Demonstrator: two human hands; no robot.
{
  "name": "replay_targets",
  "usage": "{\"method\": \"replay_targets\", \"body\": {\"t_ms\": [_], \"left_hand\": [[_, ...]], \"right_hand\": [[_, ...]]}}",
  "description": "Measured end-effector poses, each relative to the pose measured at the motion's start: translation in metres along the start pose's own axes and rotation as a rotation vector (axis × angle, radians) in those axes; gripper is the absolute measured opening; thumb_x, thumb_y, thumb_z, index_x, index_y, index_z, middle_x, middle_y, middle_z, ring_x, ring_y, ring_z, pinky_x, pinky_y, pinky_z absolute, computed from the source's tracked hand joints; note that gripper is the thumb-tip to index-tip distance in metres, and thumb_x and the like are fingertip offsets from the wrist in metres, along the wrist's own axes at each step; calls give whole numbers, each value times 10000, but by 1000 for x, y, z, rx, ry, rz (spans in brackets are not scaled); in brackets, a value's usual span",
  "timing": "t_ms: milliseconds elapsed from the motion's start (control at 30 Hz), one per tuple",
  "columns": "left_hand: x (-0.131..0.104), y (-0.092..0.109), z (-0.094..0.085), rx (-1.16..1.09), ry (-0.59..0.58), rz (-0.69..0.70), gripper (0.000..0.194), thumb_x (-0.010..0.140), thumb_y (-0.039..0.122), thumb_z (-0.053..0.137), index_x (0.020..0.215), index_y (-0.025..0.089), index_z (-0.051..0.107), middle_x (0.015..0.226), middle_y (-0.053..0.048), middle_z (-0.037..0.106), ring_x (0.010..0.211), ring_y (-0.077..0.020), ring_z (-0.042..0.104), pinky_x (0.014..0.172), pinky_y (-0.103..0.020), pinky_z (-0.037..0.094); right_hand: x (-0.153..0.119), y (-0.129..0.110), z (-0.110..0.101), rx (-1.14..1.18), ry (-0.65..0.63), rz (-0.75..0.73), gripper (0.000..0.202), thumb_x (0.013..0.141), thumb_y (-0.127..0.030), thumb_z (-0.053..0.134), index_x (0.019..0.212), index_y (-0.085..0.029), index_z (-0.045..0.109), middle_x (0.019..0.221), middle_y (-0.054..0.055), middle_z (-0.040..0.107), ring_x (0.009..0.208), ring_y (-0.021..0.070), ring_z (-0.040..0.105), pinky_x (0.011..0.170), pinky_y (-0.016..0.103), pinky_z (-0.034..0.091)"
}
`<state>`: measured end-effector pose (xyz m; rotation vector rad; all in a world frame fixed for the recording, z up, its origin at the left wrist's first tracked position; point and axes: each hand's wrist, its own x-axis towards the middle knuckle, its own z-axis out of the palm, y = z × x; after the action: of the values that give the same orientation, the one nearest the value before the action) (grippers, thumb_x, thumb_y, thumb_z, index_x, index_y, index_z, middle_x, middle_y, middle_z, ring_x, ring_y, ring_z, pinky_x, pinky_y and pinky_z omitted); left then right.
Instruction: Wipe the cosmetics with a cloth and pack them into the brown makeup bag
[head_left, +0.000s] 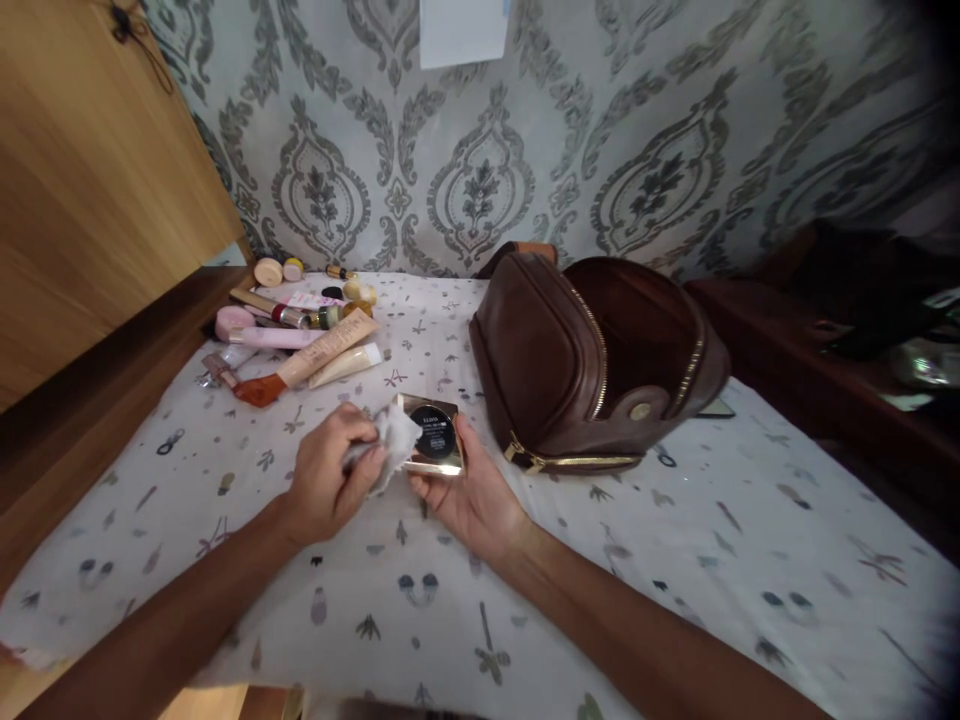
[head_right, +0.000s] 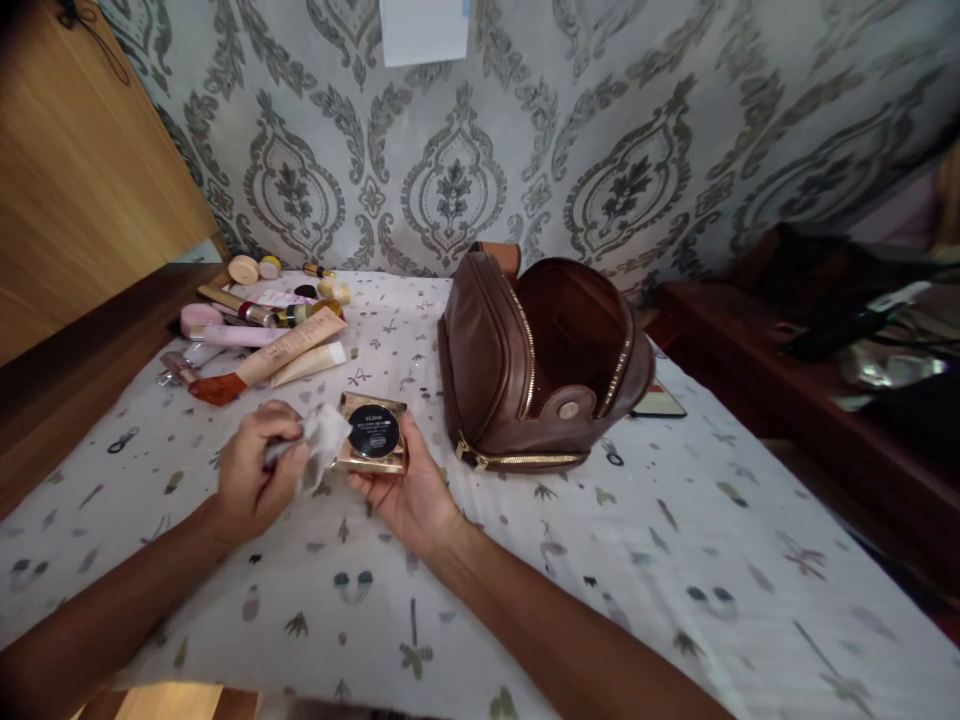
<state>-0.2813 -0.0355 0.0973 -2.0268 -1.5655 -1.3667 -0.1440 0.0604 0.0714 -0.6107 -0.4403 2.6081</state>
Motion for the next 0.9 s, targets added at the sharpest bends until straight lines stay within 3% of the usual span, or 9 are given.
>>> {"method": "replay_targets", "body": {"t_ms": [133,300,500,567,667,767,900], "left_hand": [[0,3,1,71,-169,158,88,901,146,541,954,208,507,765,-18,557,673,-156,541,602,-259,453],[0,0,1,68,-88,81,115,891,112,531,950,210,522,758,-20,603,708,-165,588,663,-266,485],[1,2,-2,110,-56,21,80,882,160,542,946,207,530,767,-22,612,685,-161,593,625,-265,485],[1,8,-1,159,-62,88,148,881,145,548,1019,196,540,801,-47,639,723,-177,611,648,-276,501],[2,17,2,276,-88,312,256,883,118,572,1133,158,539,860,-89,682,786,-203,621,707,-305,512],[2,24,7,486,-162,501,201,912,103,529,1098,141,593,887,-91,697,783,-196,616,735,-309,498],[5,29,11,635,-230,556,228,945,80,441,1020,181,631,837,-39,687,727,-161,600,711,-293,475]], "right_hand": [[-1,-4,5,45,41,-4,470,1040,-441,350,879,-166,695,688,15,706,569,138,614,633,285,553],[-4,-9,8,92,-35,60,497,1044,-476,290,962,-190,688,802,24,738,690,163,650,731,333,550],[-3,-14,5,81,-130,39,430,1045,-438,311,1035,-210,676,934,37,750,801,179,666,815,364,540],[-2,-15,5,87,-144,36,435,1048,-438,301,1042,-211,671,942,32,749,802,172,670,823,348,541],[-3,-15,6,96,-152,78,488,1056,-442,271,999,-172,673,859,28,741,745,150,673,770,284,549],[-5,-12,6,99,-138,135,525,1060,-445,259,958,-145,677,790,21,727,715,121,672,742,229,545],[-6,-7,4,53,-75,185,481,1040,-479,335,1011,-140,675,853,35,737,785,123,683,783,226,536]]}}
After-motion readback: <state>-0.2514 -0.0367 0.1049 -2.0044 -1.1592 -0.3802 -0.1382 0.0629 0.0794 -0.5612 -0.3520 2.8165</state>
